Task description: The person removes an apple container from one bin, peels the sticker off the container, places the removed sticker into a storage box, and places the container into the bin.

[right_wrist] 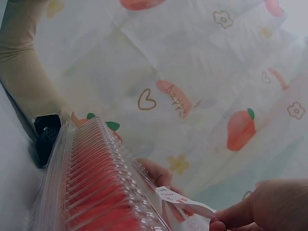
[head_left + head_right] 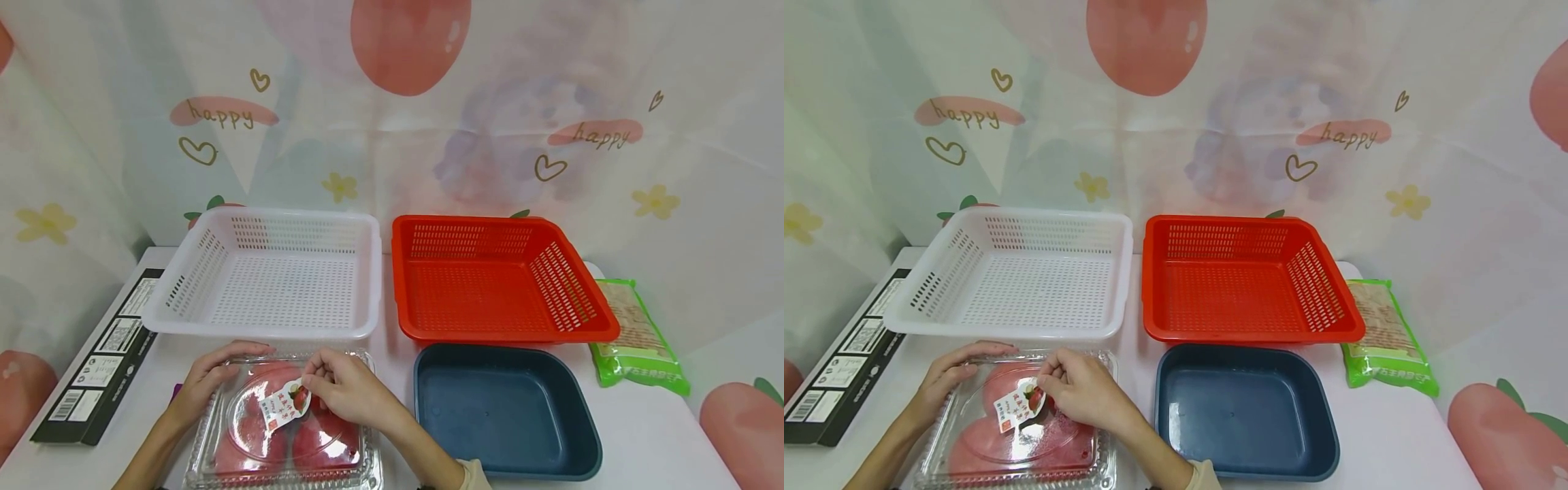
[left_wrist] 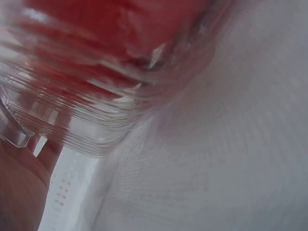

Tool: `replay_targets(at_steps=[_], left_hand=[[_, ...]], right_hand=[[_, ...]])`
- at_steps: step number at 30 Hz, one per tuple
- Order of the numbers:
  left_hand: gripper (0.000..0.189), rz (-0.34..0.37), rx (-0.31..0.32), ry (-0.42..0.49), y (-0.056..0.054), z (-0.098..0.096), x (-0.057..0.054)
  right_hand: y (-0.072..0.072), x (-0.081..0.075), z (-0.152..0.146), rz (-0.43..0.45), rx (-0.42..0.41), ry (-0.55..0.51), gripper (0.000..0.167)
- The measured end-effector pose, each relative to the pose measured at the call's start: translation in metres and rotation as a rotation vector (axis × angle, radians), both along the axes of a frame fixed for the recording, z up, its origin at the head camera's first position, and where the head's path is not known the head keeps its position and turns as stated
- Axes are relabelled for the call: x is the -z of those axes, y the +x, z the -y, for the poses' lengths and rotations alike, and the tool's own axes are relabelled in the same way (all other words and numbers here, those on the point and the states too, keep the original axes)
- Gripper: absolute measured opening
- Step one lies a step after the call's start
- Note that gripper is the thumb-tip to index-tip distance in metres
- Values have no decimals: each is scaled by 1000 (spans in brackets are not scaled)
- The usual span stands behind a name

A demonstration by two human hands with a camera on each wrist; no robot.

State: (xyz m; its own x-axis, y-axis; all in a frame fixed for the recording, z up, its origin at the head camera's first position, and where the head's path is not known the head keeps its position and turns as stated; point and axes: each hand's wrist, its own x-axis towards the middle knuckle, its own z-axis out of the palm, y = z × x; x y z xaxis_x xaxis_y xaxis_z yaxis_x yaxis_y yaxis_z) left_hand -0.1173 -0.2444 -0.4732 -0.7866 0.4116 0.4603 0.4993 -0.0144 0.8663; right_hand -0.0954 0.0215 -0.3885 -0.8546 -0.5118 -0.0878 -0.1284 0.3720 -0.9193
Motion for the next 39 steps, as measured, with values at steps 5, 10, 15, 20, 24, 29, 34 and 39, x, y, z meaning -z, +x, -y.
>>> replay_targets(at_steps=[5,10,15,20,24,29,34,39], left_hand=[[48,-15,3,16,0,0,1],[49,-27,7,18,-1,0,1],[49,-32,7,16,-1,-1,0],[49,-28,9,8,-1,-1,-1],[46,6,-4,-17,0,0,0],[43,34,-13,-43,0,2,1],[42,56,-11,-42,0,2,1],[42,49,-3,-33,0,1,0]], right_hand=[[0,0,0,-6,-1,2,9],[0,1,0,-21,-4,4,9],[0,0,0,-25,1,12,9],[0,0,0,-21,2,14,9],[0,0,0,-11,1,15,8],[0,0,1,-6,2,23,7],[-1,0,0,1,-12,9,6],[-2,-1,-1,24,-23,-13,4]])
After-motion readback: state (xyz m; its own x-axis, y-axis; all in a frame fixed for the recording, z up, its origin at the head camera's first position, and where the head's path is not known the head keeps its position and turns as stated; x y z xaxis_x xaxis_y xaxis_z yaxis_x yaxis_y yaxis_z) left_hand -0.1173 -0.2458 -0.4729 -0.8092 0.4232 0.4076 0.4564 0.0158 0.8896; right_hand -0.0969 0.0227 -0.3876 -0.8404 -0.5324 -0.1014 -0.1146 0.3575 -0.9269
